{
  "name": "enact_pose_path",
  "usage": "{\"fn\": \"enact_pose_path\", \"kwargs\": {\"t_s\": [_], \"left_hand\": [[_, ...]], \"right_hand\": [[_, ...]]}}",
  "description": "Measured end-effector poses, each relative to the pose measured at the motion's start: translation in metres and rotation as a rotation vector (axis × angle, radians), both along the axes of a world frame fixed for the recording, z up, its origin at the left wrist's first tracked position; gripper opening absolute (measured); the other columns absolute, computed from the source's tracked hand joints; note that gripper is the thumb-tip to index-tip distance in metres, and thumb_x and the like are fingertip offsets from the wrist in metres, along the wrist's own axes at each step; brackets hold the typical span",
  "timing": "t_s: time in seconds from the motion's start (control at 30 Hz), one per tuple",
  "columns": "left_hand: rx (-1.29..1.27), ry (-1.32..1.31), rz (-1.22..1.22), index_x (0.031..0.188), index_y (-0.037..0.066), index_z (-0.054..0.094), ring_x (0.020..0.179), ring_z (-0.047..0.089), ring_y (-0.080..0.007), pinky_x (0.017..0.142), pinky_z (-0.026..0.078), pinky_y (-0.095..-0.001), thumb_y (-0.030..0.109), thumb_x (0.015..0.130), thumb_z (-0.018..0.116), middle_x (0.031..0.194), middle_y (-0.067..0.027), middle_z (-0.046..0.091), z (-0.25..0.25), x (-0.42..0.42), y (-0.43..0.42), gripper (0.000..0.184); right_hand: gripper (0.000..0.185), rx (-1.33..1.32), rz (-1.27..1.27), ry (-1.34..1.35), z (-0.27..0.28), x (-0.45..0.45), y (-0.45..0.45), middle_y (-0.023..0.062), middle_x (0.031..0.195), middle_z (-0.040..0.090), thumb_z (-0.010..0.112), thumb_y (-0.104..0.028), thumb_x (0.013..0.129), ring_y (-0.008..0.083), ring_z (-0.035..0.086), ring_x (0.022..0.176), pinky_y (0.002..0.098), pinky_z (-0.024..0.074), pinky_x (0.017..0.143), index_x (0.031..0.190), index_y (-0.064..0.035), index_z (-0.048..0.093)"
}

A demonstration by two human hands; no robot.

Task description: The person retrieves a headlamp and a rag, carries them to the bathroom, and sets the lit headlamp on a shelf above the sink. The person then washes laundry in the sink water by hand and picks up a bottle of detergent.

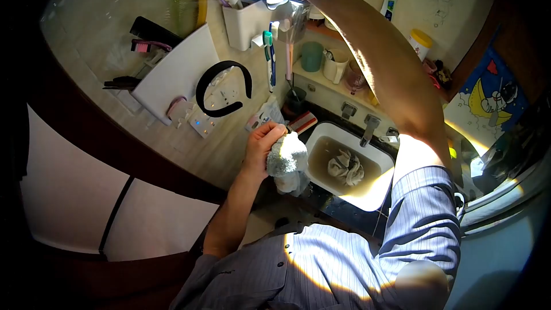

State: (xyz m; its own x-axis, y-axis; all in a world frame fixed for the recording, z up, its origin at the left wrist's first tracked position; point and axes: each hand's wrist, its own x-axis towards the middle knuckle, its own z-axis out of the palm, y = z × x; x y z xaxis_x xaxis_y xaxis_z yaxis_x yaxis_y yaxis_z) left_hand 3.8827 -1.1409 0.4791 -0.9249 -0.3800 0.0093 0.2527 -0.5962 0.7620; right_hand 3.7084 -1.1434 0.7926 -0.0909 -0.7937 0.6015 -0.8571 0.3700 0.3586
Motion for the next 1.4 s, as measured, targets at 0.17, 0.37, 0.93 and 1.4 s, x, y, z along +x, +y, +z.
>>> {"fn": "enact_pose_path", "kwargs": {"t_s": [0.17,0.37,0.93,1.4], "left_hand": [[0.002,0.001,-0.012,0.087,0.005,0.067,0.066,0.06,-0.0066,0.062,0.048,-0.0231,0.014,0.094,0.063,0.077,-0.0006,0.066,0.0,0.001,0.0,0.012],[0.017,-0.018,-0.023,0.088,0.005,0.067,0.065,0.06,-0.0069,0.062,0.048,-0.023,0.015,0.094,0.064,0.077,-0.0007,0.066,-0.001,0.003,0.0,0.012],[0.1,0.13,-0.149,0.095,0.002,0.065,0.078,0.065,-0.0146,0.071,0.053,-0.0284,0.01,0.096,0.058,0.086,-0.005,0.065,-0.015,-0.014,-0.001,0.011],[0.145,0.024,-0.038,0.093,0.003,0.061,0.072,0.06,-0.009,0.064,0.051,-0.024,0.006,0.097,0.057,0.081,-0.0014,0.06,-0.009,-0.013,0.004,0.007]], "right_hand": [[0.054,0.034,0.044,0.013,-0.001,0.006,0.007,0.0222,0.11,0.063,0.073,-0.032,0.081,0.0386,0.061,0.106,0.0466,0.0505,0.092,0.124,-0.0034,0.056],[0.042,0.122,0.1,-0.068,-0.003,0.014,0.006,0.021,0.115,0.064,0.065,-0.013,0.08,0.0387,0.061,0.106,0.0451,0.0502,0.092,0.121,-0.0043,0.061],[0.041,-0.049,0.52,-0.01,-0.042,-0.029,-0.009,0.0182,0.117,0.064,0.06,-0.001,0.079,0.0357,0.059,0.111,0.0406,0.0474,0.097,0.12,-0.0037,0.061],[0.061,-0.076,0.051,0.008,-0.042,-0.02,0.008,0.0227,0.124,0.06,0.065,-0.007,0.084,0.035,0.064,0.103,0.0443,0.0552,0.085,0.14,-0.004,0.042]]}}
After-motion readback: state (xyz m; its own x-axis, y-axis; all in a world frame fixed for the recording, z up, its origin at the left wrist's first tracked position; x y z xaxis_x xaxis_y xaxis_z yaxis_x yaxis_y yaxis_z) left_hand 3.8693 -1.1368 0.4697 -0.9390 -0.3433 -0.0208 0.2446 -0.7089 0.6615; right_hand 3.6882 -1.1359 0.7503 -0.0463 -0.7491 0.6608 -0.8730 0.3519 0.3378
